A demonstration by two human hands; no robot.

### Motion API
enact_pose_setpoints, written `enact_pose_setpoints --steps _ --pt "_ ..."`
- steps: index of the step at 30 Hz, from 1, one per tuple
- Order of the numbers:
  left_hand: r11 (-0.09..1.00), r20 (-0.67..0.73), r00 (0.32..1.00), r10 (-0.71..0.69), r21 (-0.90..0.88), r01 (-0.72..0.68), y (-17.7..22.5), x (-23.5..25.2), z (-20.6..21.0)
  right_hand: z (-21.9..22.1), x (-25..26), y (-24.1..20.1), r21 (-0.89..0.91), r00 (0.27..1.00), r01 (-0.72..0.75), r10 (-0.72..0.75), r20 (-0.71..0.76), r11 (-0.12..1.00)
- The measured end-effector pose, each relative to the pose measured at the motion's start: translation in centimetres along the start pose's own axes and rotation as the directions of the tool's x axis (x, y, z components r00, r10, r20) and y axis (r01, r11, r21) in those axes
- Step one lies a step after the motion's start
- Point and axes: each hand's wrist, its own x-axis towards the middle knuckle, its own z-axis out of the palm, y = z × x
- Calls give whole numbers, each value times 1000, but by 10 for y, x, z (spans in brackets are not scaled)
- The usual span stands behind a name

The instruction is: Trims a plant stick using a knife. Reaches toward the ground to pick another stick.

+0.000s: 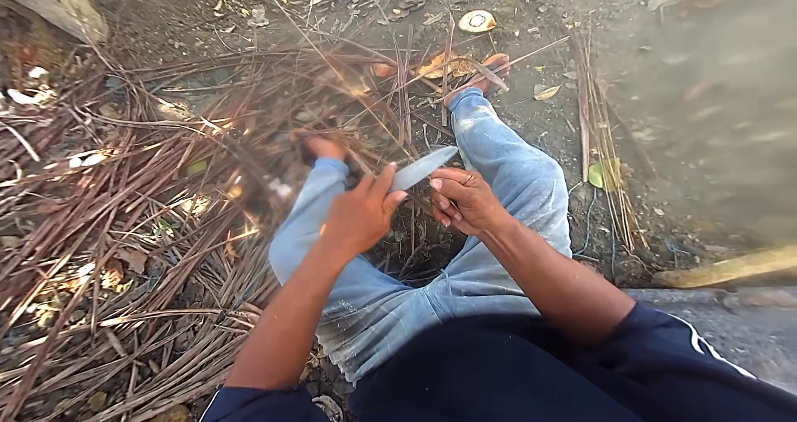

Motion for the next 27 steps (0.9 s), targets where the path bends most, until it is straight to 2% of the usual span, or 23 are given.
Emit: enact_pose_setpoints --steps 3,4,9,13,17,18,20,22,23,24,25,26,27 --pt "977 57 980 -190 -84 194 -22 11 -15 -1 -5 3 37 999 -32 33 -15 999" --pt "975 52 979 -198 -91 202 -22 12 -13 0 -4 3 48 999 -39 40 -20 998" --pt "977 132 990 57 -212 -28 17 4 16 2 0 5 97 1000 -27 28 -8 995" --pt "981 6 999 -44 -191 45 -3 11 23 0 -3 2 108 999 -52 53 -8 993" --pt "975 23 997 76 -213 -70 15 5 33 0 -2 5 156 999 -42 41 7 987" --pt "975 12 998 62 -214 -58 11 7 32 -2 -3 6 154 999 -46 44 20 987" --pt "945 36 992 -120 -302 126 -8 13 20 -7 -7 8 149 998 -49 41 52 988" --pt "803 22 944 -329 -520 292 -24 15 15 -9 -8 8 152 998 -14 5 58 988" --pt "638 67 910 -409 -692 338 -27 13 18 -10 -8 8 153 999 19 -26 41 988" --pt "399 143 877 -459 -849 347 -24 8 23 -9 -8 8 148 998 53 -56 14 987" --pt "178 227 856 -465 -923 341 -17 2 29 -8 -7 10 140 997 81 -82 -2 987" --pt "35 293 846 -445 -939 343 -10 -4 36 -7 -6 12 131 994 106 -106 -11 986" --pt "-34 333 845 -418 -936 351 -3 -10 44 -6 -4 14 111 993 121 -120 -13 986"
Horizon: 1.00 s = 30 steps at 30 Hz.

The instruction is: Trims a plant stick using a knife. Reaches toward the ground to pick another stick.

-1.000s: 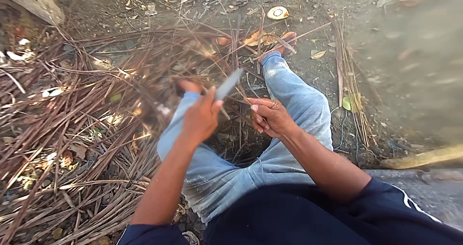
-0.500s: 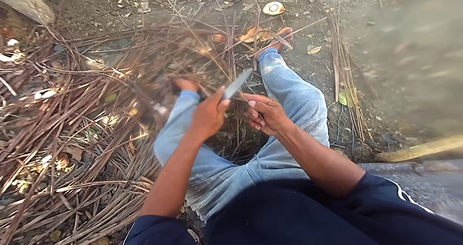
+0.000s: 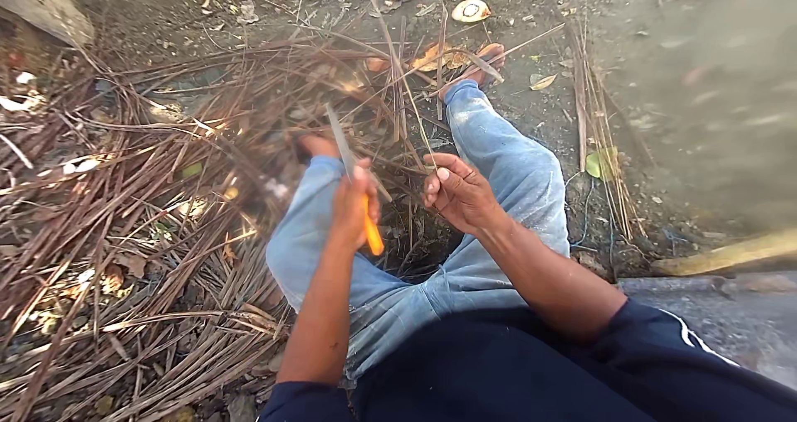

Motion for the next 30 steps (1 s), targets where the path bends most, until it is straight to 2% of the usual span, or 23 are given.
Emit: enact_pose_setpoints --steps 5,8,13,16,20,22,24,28,30 --pt "997 130 989 -71 5 71 -33 -28 23 -2 2 13 -128 1000 7 -7 -1 992" --pt "999 60 997 -53 13 53 -34 -31 27 -9 -1 22 -215 999 23 -12 51 976" --pt "940 12 998 66 334 -66 -19 -25 4 -22 -8 1 -326 996 20 12 94 945" --pt "903 -42 991 123 418 -94 -15 -24 -2 -24 -8 -20 -364 996 76 -51 77 928" --pt "751 -166 959 230 657 -66 -6 -27 0 -21 -4 -27 -421 988 153 -127 88 894" --pt "714 -195 943 271 698 -60 -6 -32 2 -21 -3 -27 -462 984 178 -158 83 869" --pt "690 -148 948 281 718 -92 -10 -41 12 -22 -2 -24 -499 980 201 -179 92 843" --pt "554 64 951 302 800 -229 -24 -51 39 -14 -4 -16 -599 963 269 -228 146 754" --pt "519 76 943 324 819 -244 -29 -47 36 -12 -5 -18 -648 949 313 -258 182 694"
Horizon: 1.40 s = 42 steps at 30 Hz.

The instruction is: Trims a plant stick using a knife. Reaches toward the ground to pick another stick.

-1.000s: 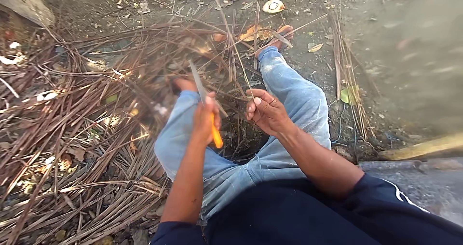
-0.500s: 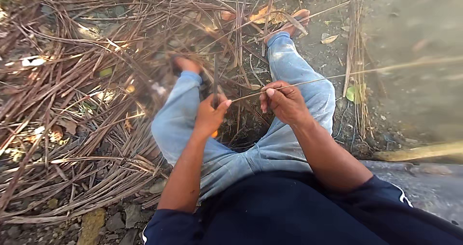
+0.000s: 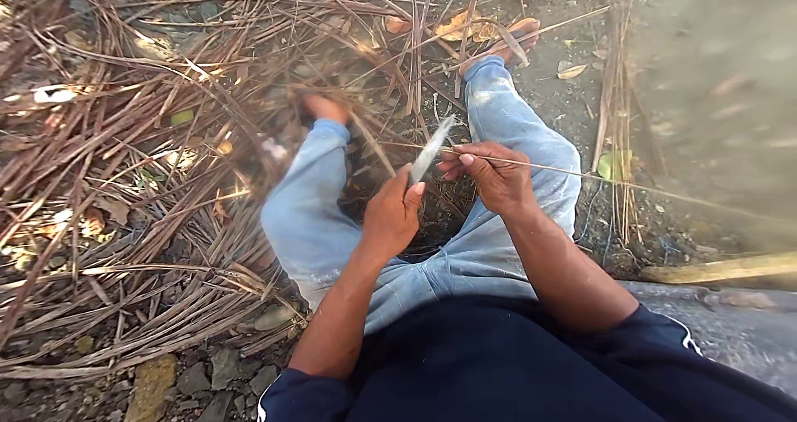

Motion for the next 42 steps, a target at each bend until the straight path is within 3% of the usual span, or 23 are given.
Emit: enact_pose_setpoints --steps 6,10,12,15,18,22,25,30,33,37,40,42 --pt "995 80 996 28 97 -35 11 0 -1 -8 1 1 -110 995 94 -91 26 989" --pt "993 116 990 -76 99 65 -3 15 -15 -12 3 -1 -134 992 117 -110 63 984" --pt "994 140 989 -51 103 37 6 13 -14 -14 6 -1 -158 989 135 -123 83 978" --pt "996 148 988 -41 83 28 7 14 -20 -16 6 -2 -115 988 134 -124 87 984" --pt "992 119 989 -91 103 79 -3 20 -22 -16 6 -2 -87 993 107 -103 48 990" --pt "992 91 996 4 122 -16 9 15 -13 -8 5 -3 54 997 15 -11 -74 998" --pt "989 68 995 -78 132 69 -9 25 -15 -3 4 -3 182 985 -6 38 -168 983" --pt "985 70 996 58 156 -69 13 16 1 6 2 -1 158 972 -6 43 -232 987" --pt "989 88 996 -8 145 -5 5 21 -1 4 -2 2 169 973 -12 51 -225 986" --pt "986 76 997 3 163 -16 12 19 0 3 0 1 134 971 19 14 -239 991" --pt "983 103 986 -134 138 119 -4 29 -13 -2 -1 -2 105 972 55 -29 -235 993" --pt "986 90 992 -90 146 76 4 26 -8 -2 2 -1 104 972 53 -28 -233 993"
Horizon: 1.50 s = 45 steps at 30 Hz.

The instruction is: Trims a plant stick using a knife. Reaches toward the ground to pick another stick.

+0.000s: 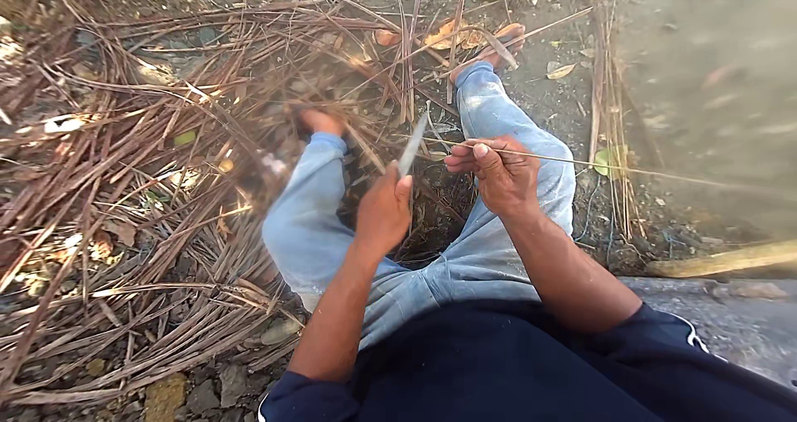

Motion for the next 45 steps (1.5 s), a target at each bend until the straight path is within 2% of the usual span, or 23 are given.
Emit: enact_pose_setpoints --steps 2,5,7,10,12,14,18,21,24,26,28,29,32,35,38,41,45 --pt "998 -5 998 61 19 -60 10 -6 5 3 -1 0 41 999 -45 46 -21 998" --pt "999 4 999 -33 19 33 -7 4 4 6 -2 -1 138 983 -147 160 -86 980" --pt "999 9 1000 -29 33 29 -4 2 10 8 -3 2 167 973 -190 208 -104 968" --pt "997 14 998 59 51 -60 12 -8 13 7 -4 7 152 986 -150 160 -55 977" --pt "999 15 1000 7 45 -8 -3 -2 3 -1 -4 6 121 996 -94 95 2 988" --pt "997 28 999 -35 63 33 -12 1 1 -7 -4 5 22 997 -64 63 33 998" --pt "997 63 996 55 53 -58 4 -7 0 -9 0 0 -168 992 22 0 128 986" --pt "998 68 996 -58 25 56 -16 6 -8 -17 1 -1 -181 987 51 -22 159 982" --pt "1000 93 996 0 19 -2 -4 3 -2 -19 1 2 -152 988 27 -4 152 988" --pt "988 116 985 -126 -73 135 -20 10 -2 -24 -1 0 -89 989 23 -10 149 996" --pt "910 174 925 -339 -191 369 -59 20 7 -38 1 -8 -100 990 22 -8 139 995" --pt "864 208 896 -393 -250 437 -71 21 11 -47 5 -12 -151 992 12 7 128 988" --pt "686 313 850 -425 -501 527 -74 4 24 -86 12 -37 -364 990 -97 126 57 926" --pt "491 375 804 -460 -647 583 -88 -11 43 -130 16 -76 -448 976 -214 176 -126 868" --pt "390 381 768 -514 -694 606 -95 -14 53 -161 9 -105 -676 943 -332 226 -244 658" --pt "412 448 761 -470 -651 638 -84 -13 56 -172 -14 -91 -766 882 -450 362 -301 459" --pt "612 632 690 -353 -402 681 -76 -35 69 -176 -74 -13 -707 794 -565 513 -326 425"
